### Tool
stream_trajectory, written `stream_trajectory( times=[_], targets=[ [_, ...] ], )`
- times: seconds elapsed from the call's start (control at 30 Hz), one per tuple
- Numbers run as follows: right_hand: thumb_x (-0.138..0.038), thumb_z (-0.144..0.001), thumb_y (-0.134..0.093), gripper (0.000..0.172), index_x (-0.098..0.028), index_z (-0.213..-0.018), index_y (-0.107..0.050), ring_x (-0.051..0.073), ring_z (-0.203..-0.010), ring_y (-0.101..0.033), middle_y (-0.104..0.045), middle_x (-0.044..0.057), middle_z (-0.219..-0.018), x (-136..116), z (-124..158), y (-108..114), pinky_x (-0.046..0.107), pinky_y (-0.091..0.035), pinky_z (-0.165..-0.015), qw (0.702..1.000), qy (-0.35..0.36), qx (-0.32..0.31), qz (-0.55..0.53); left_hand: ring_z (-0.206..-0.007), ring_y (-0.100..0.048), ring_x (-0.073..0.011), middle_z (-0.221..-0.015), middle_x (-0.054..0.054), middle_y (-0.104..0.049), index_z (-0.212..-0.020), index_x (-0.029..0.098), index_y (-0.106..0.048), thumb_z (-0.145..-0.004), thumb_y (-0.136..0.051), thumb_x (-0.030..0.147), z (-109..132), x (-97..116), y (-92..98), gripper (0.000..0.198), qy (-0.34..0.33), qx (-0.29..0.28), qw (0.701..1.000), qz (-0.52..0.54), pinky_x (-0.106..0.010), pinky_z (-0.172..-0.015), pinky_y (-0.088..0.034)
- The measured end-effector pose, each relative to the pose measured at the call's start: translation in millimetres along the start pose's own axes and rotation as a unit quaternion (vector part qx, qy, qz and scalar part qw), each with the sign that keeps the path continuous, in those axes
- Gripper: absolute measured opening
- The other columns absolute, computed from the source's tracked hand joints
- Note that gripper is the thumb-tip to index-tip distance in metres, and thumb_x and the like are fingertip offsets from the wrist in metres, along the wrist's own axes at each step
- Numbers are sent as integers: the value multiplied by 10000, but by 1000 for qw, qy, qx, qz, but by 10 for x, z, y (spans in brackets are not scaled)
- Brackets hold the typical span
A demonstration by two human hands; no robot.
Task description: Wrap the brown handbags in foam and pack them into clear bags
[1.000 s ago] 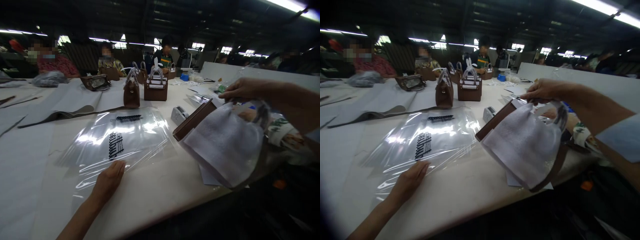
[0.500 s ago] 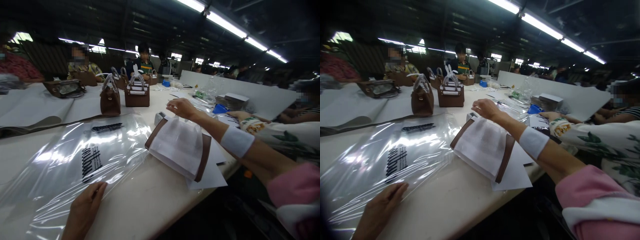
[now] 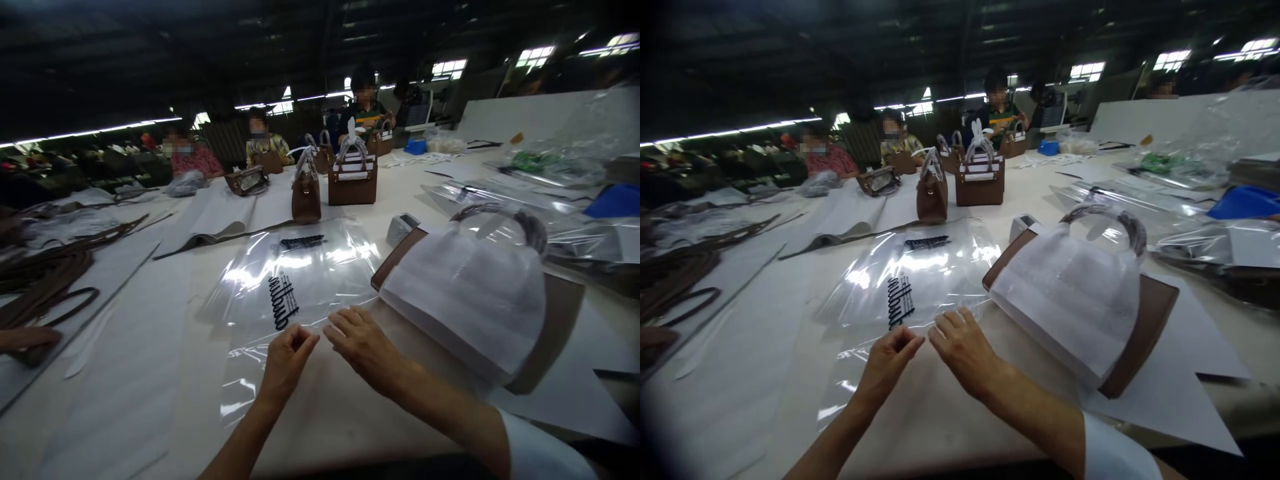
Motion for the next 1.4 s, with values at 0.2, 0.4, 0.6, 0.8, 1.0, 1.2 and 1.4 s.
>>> stream_trajectory(
  times=[0.2, 0.4, 0.6, 0.8, 1.0, 1.2, 1.4],
  targets=[
    [-166, -834, -502, 144, -175, -949, -588, 213, -985, -510, -586, 72, -1030, 110, 109, -122, 392, -406, -880, 1000, -6, 8, -3, -612, -531, -132, -638, 17, -572, -714, 197, -623, -807, -483, 322, 205, -96, 167, 210, -15, -61, 997, -42, -231, -593, -407],
    [-150, -800, -550, 299, -192, -1096, -548, 264, -1176, -398, -538, 85, -1179, -164, -212, -145, 574, -177, -1007, 988, 124, -87, 20, -607, -502, -119, -635, 18, -522, -617, 176, -536, -769, -539, 245, 393, -172, 267, 167, -27, -34, 994, -103, -231, -590, -377],
    [-53, -715, -572, 126, -164, -761, -608, 187, -698, -554, -612, 38, -748, -252, -160, -189, 345, -429, -674, 955, 117, -268, 55, -593, -464, -107, -663, 14, -476, -634, 172, -480, -796, -541, 244, 532, -194, 225, 187, -79, 0, 986, -147, -217, -544, -367],
    [-22, -652, -594, 156, -173, -693, -594, 194, -646, -544, -591, 28, -693, -74, 367, -145, 312, -362, -585, 975, 39, -207, 70, -656, -488, -127, -714, -20, -526, -690, 169, -499, -868, -389, 138, 795, -167, 138, 211, -268, -13, 917, -297, -249, -614, -425],
    [-56, -633, -628, 163, -181, -646, -524, 163, -542, -503, -560, -14, -626, -542, 537, -282, 289, -331, -506, 996, 73, -56, 3, -735, -545, -149, -799, -43, -593, -819, 174, -556, -865, -346, 88, 839, -306, 340, 232, -325, -17, 873, -363, -290, -702, -470],
    [-411, -663, -687, 308, -178, -830, -575, 185, -713, -560, -620, 25, -782, -911, 585, -526, 298, -427, -631, 983, 113, -102, -106, -813, -584, -195, -876, -79, -633, -888, 152, -576, -835, -325, 49, 732, -569, 793, 276, -292, 37, 842, -451, -357, -745, -482],
    [-516, -779, -523, 718, -177, -1369, -292, 288, -1260, -294, -316, 139, -1382, -110, 490, -559, 484, -203, -1025, 983, 61, -156, -79, -979, -562, -248, -1037, -112, -620, -832, 158, -590, -793, -368, 53, 392, -906, 1209, 249, -213, 85, 838, -496, -341, -696, -511]
  ],
)
Point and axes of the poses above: each hand's wrist, its own z-axis away from the middle knuckle, its own y-axis out of the back of the hand, x = y × z, the point moved 7 cm from there along -z, towards the middle knuckle
